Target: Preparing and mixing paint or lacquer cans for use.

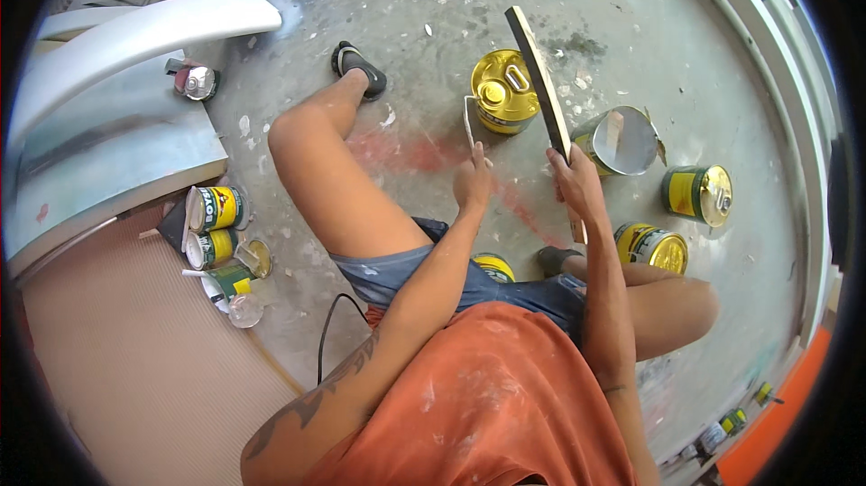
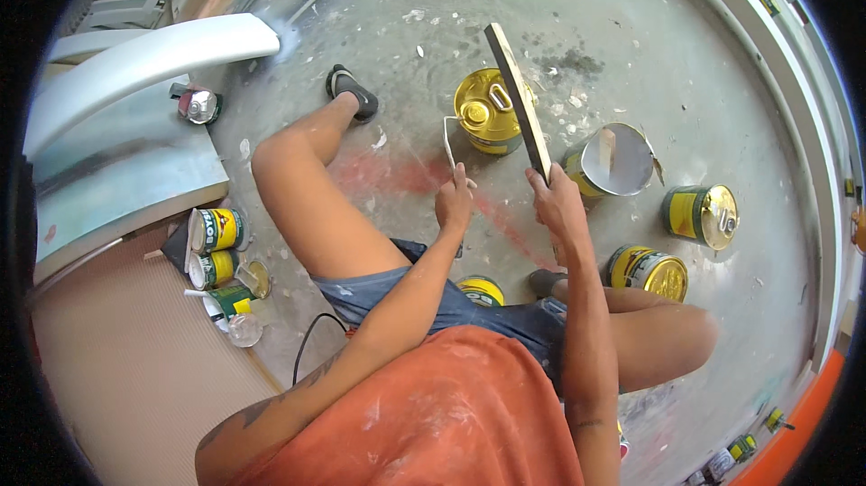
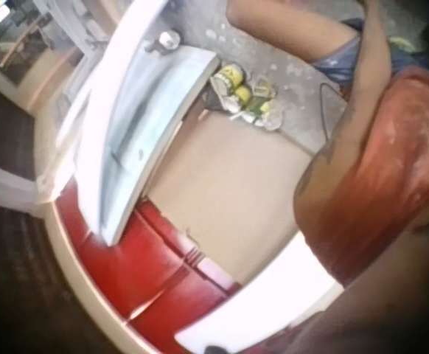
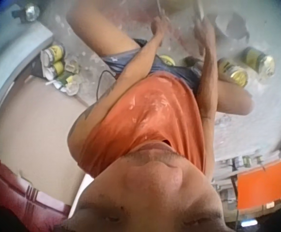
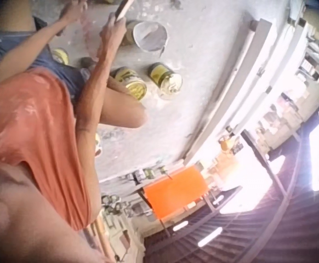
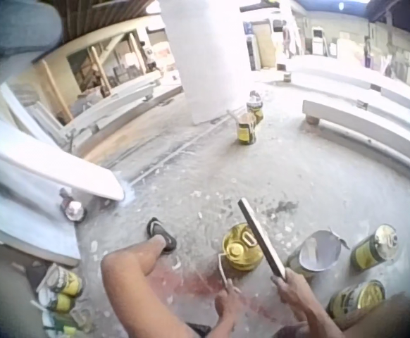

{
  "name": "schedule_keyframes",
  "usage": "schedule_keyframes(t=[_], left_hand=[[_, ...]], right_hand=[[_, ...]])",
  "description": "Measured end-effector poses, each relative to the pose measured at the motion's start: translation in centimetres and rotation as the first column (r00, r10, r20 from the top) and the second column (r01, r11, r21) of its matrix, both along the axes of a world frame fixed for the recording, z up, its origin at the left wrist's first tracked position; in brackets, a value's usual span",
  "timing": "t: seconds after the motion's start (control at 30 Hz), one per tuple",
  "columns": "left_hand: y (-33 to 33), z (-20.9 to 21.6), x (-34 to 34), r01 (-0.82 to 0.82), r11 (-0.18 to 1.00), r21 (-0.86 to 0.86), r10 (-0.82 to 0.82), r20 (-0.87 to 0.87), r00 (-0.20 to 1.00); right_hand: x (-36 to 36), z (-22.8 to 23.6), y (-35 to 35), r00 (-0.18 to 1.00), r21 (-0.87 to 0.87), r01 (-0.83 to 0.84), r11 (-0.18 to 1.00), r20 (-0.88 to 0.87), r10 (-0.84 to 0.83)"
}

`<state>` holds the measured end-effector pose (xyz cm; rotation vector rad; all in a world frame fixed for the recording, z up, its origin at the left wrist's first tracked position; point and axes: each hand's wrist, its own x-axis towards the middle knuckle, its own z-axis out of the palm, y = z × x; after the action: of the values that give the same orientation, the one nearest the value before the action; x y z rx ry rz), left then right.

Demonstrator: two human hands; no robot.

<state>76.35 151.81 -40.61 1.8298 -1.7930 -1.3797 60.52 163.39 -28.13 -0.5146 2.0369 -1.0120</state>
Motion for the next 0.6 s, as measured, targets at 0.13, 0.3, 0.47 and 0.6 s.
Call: schedule_keyframes(t=[0.13, 0.3, 0.47, 0.6], left_hand=[[-2.0, 0.4, 0.9, 0.193, 0.981, 0.026, -0.194, 0.194, 0.962], [-2.6, 2.9, 0.9, 0.278, 0.961, 0.017, -0.272, 0.269, 0.924], [-4.0, 0.6, 2.1, 0.336, 0.933, -0.13, -0.299, 0.244, 0.923], [-3.8, -2.7, 2.3, 0.258, 0.962, 0.091, -0.255, -0.046, 0.966]], right_hand=[[-0.1, 0.6, 0.2, 1.0, -0.013, 0.018, 1.0, 0.009, -0.018], [-0.7, 0.6, 1.1, 0.997, -0.041, 0.06, 0.997, 0.052, -0.058], [-1.2, 0.8, 1.1, 0.996, -0.04, 0.055, 0.998, 0.072, -0.052], [-0.6, 0.9, -0.1, 0.998, -0.033, -0.005, 0.999, 0.063, 0.007]])
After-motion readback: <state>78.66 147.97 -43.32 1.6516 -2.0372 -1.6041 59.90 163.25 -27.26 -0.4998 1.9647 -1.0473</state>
